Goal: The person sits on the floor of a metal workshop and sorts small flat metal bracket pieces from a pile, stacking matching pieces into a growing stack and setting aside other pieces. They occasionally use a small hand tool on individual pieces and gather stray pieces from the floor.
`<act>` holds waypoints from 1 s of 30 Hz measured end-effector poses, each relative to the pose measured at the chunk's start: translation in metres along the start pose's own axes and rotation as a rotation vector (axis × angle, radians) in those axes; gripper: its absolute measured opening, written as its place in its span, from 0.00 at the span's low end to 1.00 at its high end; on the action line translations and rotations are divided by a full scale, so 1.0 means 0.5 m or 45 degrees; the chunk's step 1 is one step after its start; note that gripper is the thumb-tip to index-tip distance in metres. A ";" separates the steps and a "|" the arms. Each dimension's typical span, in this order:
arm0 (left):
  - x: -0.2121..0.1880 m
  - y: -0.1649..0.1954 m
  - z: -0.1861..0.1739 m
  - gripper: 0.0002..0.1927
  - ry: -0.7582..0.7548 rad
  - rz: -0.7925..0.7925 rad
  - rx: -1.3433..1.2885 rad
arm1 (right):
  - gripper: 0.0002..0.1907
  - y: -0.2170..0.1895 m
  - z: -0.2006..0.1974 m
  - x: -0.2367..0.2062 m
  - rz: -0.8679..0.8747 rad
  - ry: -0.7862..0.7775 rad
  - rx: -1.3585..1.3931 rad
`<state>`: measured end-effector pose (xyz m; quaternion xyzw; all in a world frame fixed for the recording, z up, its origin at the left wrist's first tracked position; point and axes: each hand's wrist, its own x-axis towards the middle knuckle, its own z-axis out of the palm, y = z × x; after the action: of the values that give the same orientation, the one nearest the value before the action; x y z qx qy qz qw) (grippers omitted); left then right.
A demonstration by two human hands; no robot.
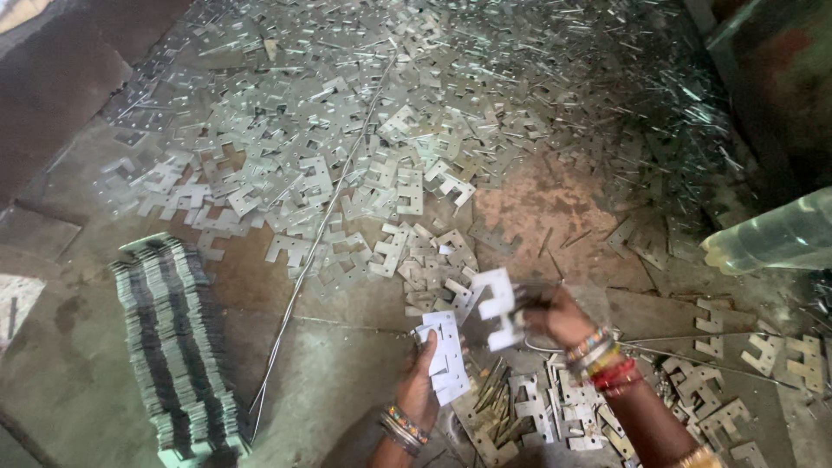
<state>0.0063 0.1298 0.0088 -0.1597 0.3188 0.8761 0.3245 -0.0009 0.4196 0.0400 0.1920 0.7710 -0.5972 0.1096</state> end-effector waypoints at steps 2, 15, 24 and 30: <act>-0.001 -0.001 0.000 0.30 0.073 -0.041 -0.071 | 0.29 -0.009 0.019 -0.011 -0.215 -0.209 -0.128; -0.004 0.013 0.001 0.36 -0.093 -0.043 -0.192 | 0.15 -0.057 0.039 0.271 -0.354 0.232 -1.700; 0.002 0.004 -0.017 0.40 -0.058 -0.005 -0.040 | 0.21 -0.018 0.050 0.160 -0.397 0.246 -1.838; 0.021 -0.001 -0.041 0.37 -0.120 -0.205 -0.024 | 0.22 -0.070 0.055 -0.083 -1.307 0.372 -1.369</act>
<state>0.0002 0.1214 -0.0117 -0.1463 0.2809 0.8568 0.4069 0.0198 0.3787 0.0801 -0.1939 0.9553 -0.0836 -0.2071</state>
